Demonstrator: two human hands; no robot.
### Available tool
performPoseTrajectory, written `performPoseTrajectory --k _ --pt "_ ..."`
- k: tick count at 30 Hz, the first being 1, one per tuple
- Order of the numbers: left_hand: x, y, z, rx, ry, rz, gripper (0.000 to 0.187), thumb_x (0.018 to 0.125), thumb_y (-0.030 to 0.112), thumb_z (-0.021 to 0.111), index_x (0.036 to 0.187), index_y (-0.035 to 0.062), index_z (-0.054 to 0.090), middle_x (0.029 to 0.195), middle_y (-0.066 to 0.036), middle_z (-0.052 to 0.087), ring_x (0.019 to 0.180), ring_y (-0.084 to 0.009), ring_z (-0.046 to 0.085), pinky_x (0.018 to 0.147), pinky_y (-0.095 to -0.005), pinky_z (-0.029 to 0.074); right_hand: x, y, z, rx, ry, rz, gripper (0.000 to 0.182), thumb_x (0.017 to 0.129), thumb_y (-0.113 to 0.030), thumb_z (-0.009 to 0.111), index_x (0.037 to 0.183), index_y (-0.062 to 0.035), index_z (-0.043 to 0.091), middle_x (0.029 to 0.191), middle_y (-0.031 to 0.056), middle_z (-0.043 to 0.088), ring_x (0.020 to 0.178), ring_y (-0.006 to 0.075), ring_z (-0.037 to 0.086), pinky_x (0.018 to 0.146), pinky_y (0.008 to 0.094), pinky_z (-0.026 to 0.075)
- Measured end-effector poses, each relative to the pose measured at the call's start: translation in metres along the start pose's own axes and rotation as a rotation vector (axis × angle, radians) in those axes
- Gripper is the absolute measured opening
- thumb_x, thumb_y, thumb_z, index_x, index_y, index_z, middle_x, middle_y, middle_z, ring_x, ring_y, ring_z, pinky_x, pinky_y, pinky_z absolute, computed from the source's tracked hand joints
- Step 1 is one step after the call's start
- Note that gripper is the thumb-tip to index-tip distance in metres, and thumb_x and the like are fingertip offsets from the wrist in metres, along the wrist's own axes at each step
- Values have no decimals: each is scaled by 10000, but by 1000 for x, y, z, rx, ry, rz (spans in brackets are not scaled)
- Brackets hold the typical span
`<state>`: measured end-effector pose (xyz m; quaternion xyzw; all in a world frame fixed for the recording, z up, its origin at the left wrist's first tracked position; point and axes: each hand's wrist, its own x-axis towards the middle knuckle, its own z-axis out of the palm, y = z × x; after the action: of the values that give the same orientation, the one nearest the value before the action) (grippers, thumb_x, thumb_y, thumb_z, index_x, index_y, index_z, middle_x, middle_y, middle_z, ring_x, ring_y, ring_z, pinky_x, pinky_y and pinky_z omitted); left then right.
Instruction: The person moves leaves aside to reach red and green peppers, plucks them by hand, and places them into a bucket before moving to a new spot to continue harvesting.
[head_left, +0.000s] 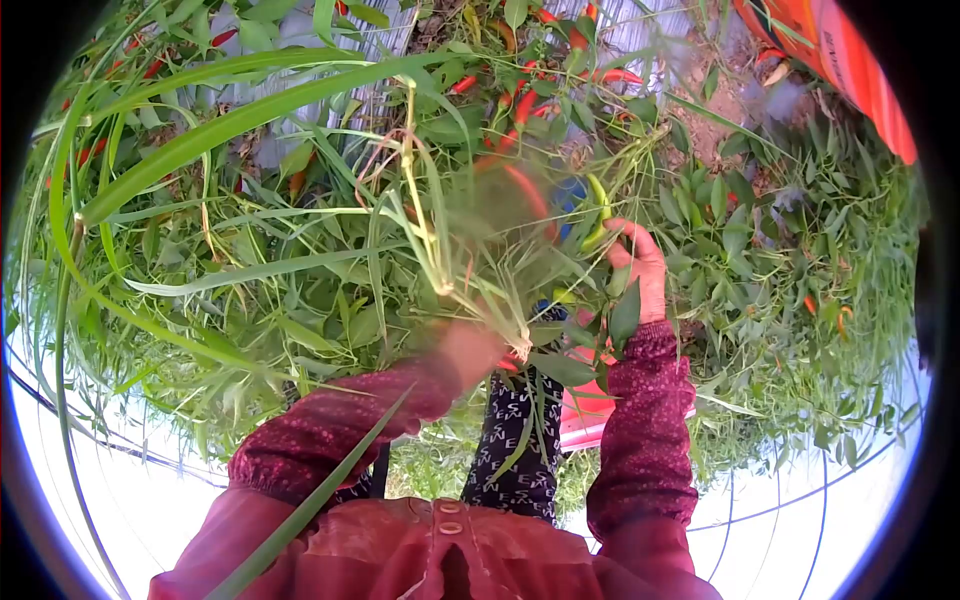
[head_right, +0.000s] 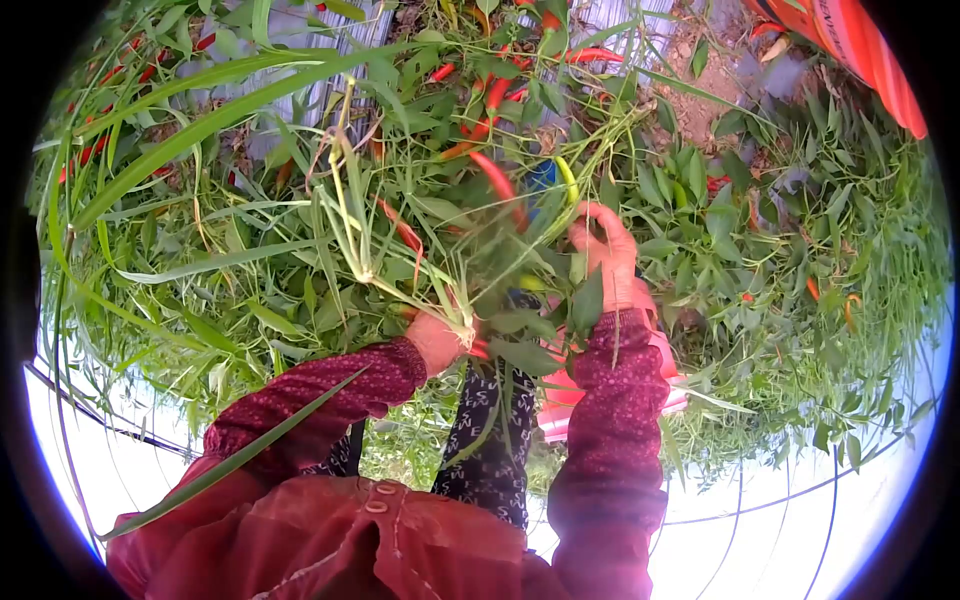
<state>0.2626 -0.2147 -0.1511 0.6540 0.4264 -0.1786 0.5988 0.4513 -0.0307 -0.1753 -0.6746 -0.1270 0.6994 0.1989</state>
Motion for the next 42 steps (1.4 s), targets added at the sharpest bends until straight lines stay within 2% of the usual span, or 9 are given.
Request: performPoseTrajectory --k 3,5,9,18,27,29,31,39,42 --pt "-10 9 -34 -3 62 -59 377 810 155 463 1145 -14 502 1226 -294 428 1188 -390 397 892 -443 427 -5 -48 30 -657 -39 -28 303 727 24 603 1008 -89 604 1043 92 542 962 208 532 840 326 432" --pt "-6 6 -25 242 108 5 427 798 171 479 1191 4 480 1256 -315 396 1191 -425 386 930 -496 379 -7 -74 60 -1716 194 -780 323 694 28 593 985 -113 615 1091 157 537 1005 312 522 861 377 419" --pt "-3 3 -16 264 98 52 427 787 151 484 1186 0 477 1315 -340 318 1202 -441 380 926 -519 375 28 -102 129 -1418 235 -1141 220 718 -73 585 928 -112 636 1096 172 549 1015 337 521 825 404 437" --pt "-11 -4 -33 214 383 58 280 667 131 542 847 -81 579 1147 -369 467 1059 -446 482 911 -518 397 196 51 157 -1340 124 -346 280 749 -309 582 858 -57 638 853 202 621 814 366 592 722 439 472" --pt "0 -16 9 -219 58 -3 187 812 104 519 874 -21 643 983 -174 629 782 -230 613 742 -349 488 92 24 183 -888 25 -457 261 808 -188 572 1038 -71 532 878 166 613 819 348 597 728 431 449" --pt "4 -20 49 -642 467 -58 165 821 104 540 892 29 669 874 -88 656 770 -208 609 705 -325 491 58 26 195 -889 -6 -548 237 817 -177 565 1012 -55 507 837 164 596 773 352 594 699 441 454" --pt "-7 -10 14 -1449 153 -377 336 858 159 489 1167 29 515 1105 -151 551 1055 -232 517 863 -390 432 14 23 219 -924 -151 -404 210 825 -164 551 978 -28 507 812 183 571 741 371 565 688 438 439" --pt "-3 -2 37 -1139 203 -310 323 856 187 489 1132 25 534 1097 -151 553 1054 -236 519 872 -404 419 -41 81 250 -920 -528 -293 309 747 -66 543 1008 36 410 945 208 504 909 366 529 794 441 443" --pt "7 -16 47 -1076 205 -222 320 855 197 490 1119 23 541 1095 -151 553 1053 -237 520 875 -409 414 -13 56 236 -833 -268 -243 225 724 -93 527 906 5 439 839 227 541 774 405 557 722 474 439"
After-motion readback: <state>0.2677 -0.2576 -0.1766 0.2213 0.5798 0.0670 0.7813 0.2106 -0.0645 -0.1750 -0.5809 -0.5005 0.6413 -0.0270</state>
